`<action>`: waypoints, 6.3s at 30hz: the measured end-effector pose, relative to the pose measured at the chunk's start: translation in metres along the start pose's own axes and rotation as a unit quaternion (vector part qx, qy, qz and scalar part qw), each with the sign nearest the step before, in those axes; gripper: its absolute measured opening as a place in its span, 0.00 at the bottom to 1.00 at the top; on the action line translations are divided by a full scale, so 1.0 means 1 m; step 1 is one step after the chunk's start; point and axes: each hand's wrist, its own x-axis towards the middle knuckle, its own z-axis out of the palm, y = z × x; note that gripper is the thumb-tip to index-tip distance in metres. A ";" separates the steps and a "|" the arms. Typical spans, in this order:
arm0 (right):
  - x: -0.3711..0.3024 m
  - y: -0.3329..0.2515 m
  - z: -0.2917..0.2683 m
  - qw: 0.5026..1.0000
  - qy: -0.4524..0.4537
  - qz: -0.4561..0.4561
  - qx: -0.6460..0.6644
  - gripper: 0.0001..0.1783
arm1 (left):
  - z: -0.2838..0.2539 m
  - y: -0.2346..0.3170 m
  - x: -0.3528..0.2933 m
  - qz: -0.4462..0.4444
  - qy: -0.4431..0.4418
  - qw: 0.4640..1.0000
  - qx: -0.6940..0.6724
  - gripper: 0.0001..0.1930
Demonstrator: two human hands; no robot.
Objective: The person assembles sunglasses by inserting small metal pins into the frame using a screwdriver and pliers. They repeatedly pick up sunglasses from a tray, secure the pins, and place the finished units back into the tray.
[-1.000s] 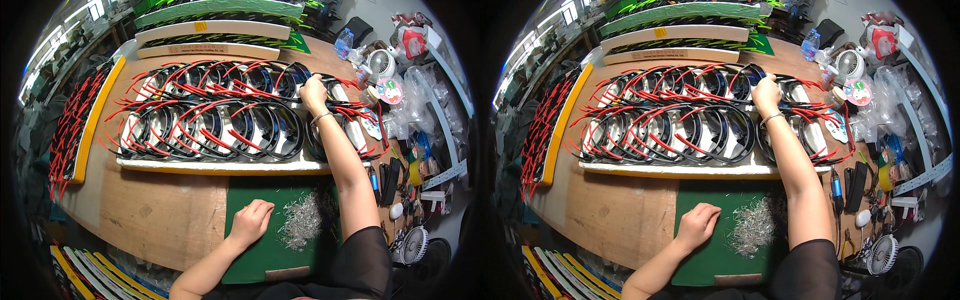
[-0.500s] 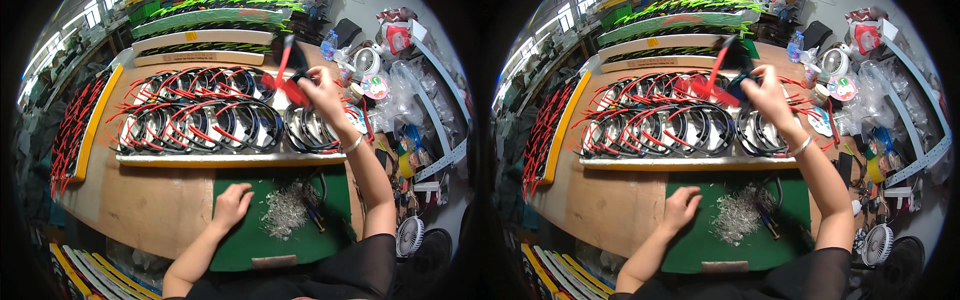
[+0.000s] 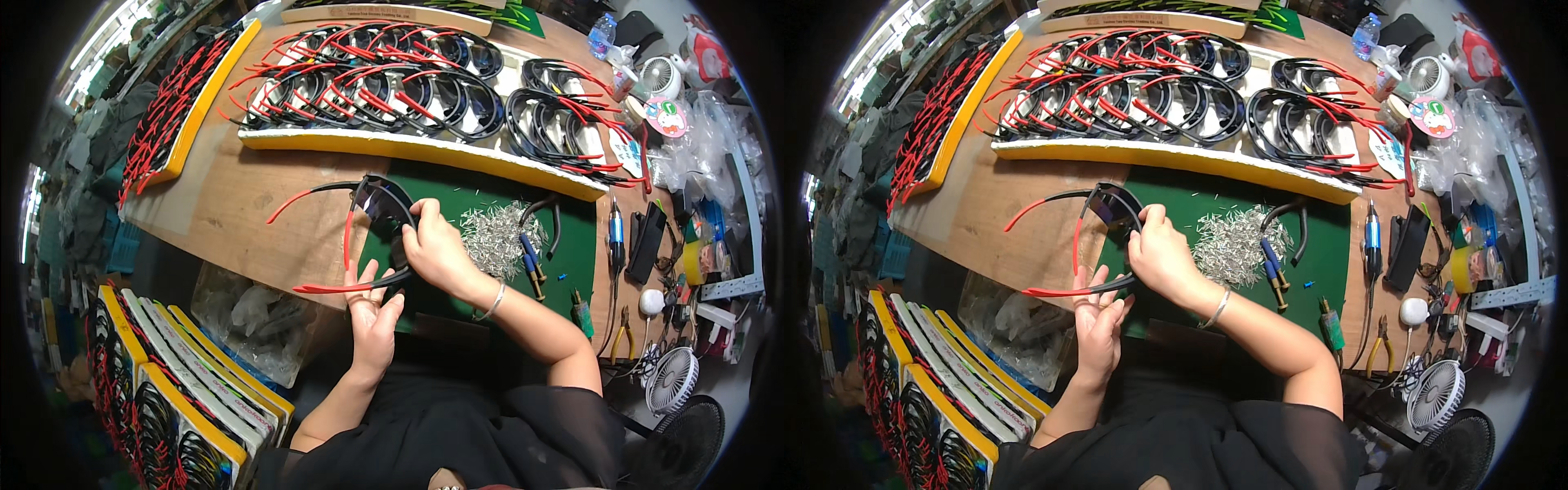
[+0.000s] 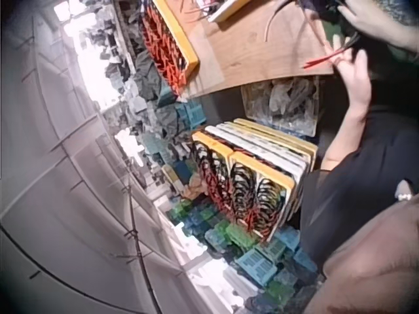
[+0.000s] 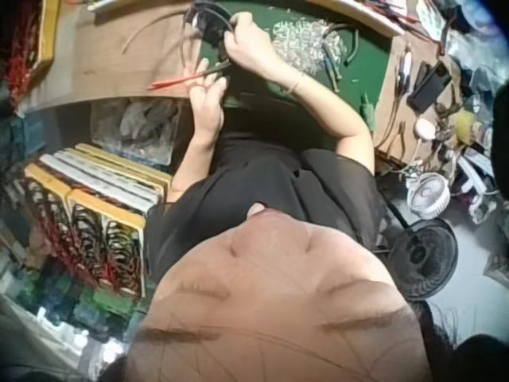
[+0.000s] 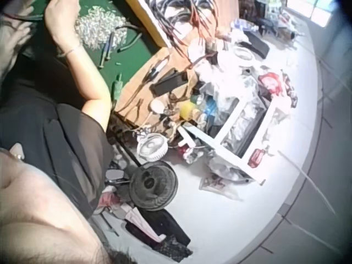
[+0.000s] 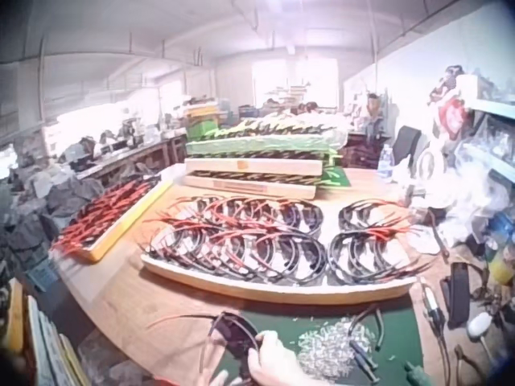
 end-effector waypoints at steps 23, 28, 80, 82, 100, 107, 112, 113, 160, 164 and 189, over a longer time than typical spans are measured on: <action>0.037 -0.002 0.014 0.955 -0.283 -0.018 0.091 0.20 | -0.090 0.061 0.029 -0.092 0.150 0.965 0.194 0.27; -0.006 -0.003 -0.023 0.950 -0.206 -0.231 0.042 0.14 | -0.075 0.079 0.006 -0.018 0.043 0.961 0.272 0.24; -0.107 0.085 -0.147 0.993 -0.063 0.008 -0.101 0.10 | 0.059 -0.066 -0.052 -0.602 -0.273 0.748 -0.066 0.14; -0.099 0.100 -0.141 0.978 0.008 -0.043 -0.202 0.10 | 0.052 -0.077 -0.054 -0.631 -0.236 0.732 -0.100 0.12; -0.141 0.086 -0.150 0.954 -0.279 0.100 0.047 0.09 | 0.054 -0.069 -0.050 -0.590 -0.188 0.781 -0.080 0.14; -0.151 0.094 -0.141 0.906 -0.362 0.172 0.134 0.13 | 0.051 -0.071 -0.052 -0.574 -0.205 0.789 -0.069 0.17; -0.149 0.096 -0.138 0.909 -0.365 0.161 0.122 0.13 | 0.051 -0.069 -0.049 -0.602 -0.185 0.773 -0.081 0.16; -0.149 0.095 -0.137 0.911 -0.363 0.155 0.121 0.13 | 0.050 -0.069 -0.049 -0.609 -0.186 0.766 -0.083 0.16; -0.128 0.051 -0.157 0.939 -0.317 0.131 -0.030 0.12 | 0.044 -0.060 -0.052 -0.464 -0.266 0.844 -0.032 0.13; -0.142 0.061 -0.141 0.926 -0.218 0.257 0.172 0.14 | 0.059 -0.056 -0.054 -0.386 -0.274 0.881 0.011 0.12; -0.128 0.055 -0.154 0.998 -0.011 -0.064 0.027 0.09 | 0.062 -0.043 -0.054 -0.354 -0.337 0.872 0.034 0.22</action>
